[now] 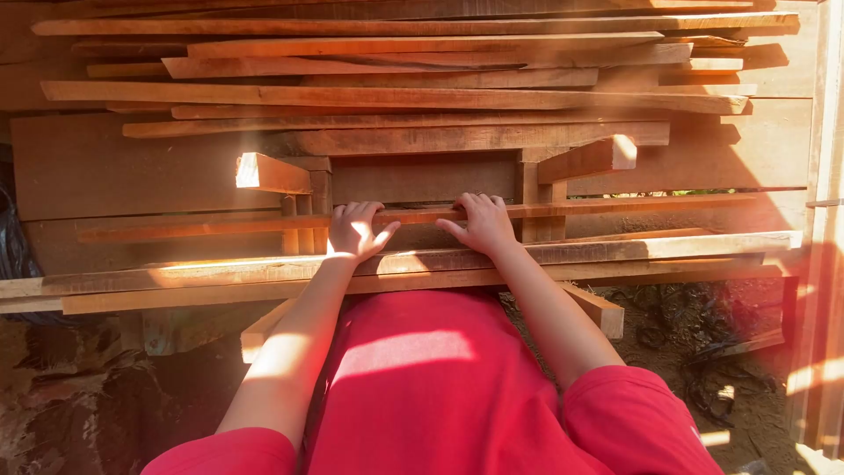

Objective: Sorting and organizing wooden planks in a lumber stack.

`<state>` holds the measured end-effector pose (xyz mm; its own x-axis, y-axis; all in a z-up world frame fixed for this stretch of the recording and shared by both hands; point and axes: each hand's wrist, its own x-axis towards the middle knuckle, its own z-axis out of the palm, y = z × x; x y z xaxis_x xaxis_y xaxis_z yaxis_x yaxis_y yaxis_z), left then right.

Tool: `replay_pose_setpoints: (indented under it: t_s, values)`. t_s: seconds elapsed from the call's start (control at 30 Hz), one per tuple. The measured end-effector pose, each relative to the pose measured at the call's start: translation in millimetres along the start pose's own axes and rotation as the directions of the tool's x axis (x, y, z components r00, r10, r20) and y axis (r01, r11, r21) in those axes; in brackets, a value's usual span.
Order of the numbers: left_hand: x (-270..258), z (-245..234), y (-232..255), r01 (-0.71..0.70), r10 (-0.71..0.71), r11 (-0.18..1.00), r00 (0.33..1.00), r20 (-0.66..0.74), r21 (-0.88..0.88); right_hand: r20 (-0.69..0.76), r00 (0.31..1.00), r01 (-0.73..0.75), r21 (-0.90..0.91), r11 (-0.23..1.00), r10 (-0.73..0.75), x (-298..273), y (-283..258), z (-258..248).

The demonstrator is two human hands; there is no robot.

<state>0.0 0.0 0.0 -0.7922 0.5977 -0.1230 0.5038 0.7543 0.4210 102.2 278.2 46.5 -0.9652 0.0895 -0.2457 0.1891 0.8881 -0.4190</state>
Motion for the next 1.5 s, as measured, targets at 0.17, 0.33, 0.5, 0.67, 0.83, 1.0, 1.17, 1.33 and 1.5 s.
replay_pose_setpoints:
  t_s: [0.17,0.33,0.5,0.67,0.83,1.0,1.17,1.33,1.5]
  values:
    - [-5.8,13.5,-9.8,0.106,-0.1,0.994,0.986,0.135,-0.034,0.085,0.99,-0.123,0.114,0.986,0.113,-5.7,14.1,23.0]
    - [-12.9,45.6,-30.7,0.228,-0.21,0.973,0.938,0.277,-0.033,0.209,0.957,-0.228,0.101,0.968,0.203,-9.0,16.5,26.2]
    - [-13.2,6.8,-13.4,0.304,-0.275,0.953,0.84,0.468,0.016,0.419,0.87,-0.33,0.106,0.938,0.259,-11.6,17.2,16.7]
    - [-4.1,-17.3,5.4,0.424,-0.377,0.904,0.723,0.579,0.058,0.55,0.78,-0.377,0.032,0.926,0.299,-1.8,6.0,6.5]
    - [6.3,-15.5,10.4,0.404,-0.376,0.906,0.634,0.676,0.125,0.645,0.7,-0.357,-0.058,0.932,0.308,7.7,2.7,8.3]
    - [6.4,-39.0,22.5,0.403,-0.366,0.909,0.647,0.669,0.107,0.585,0.749,-0.375,-0.013,0.927,0.312,3.0,-7.2,-5.4]
    - [1.1,-16.6,12.0,0.371,-0.327,0.928,0.752,0.572,0.042,0.535,0.781,-0.406,0.042,0.913,0.322,3.1,-16.6,-20.6]
    - [8.7,-25.8,14.2,0.409,-0.36,0.907,0.638,0.681,0.097,0.571,0.749,-0.431,0.035,0.902,0.336,6.2,-17.0,-19.7]
    - [34.5,-33.3,21.2,0.422,-0.387,0.887,0.459,0.8,0.187,0.636,0.689,-0.423,-0.038,0.905,0.348,13.1,-9.5,-14.4]
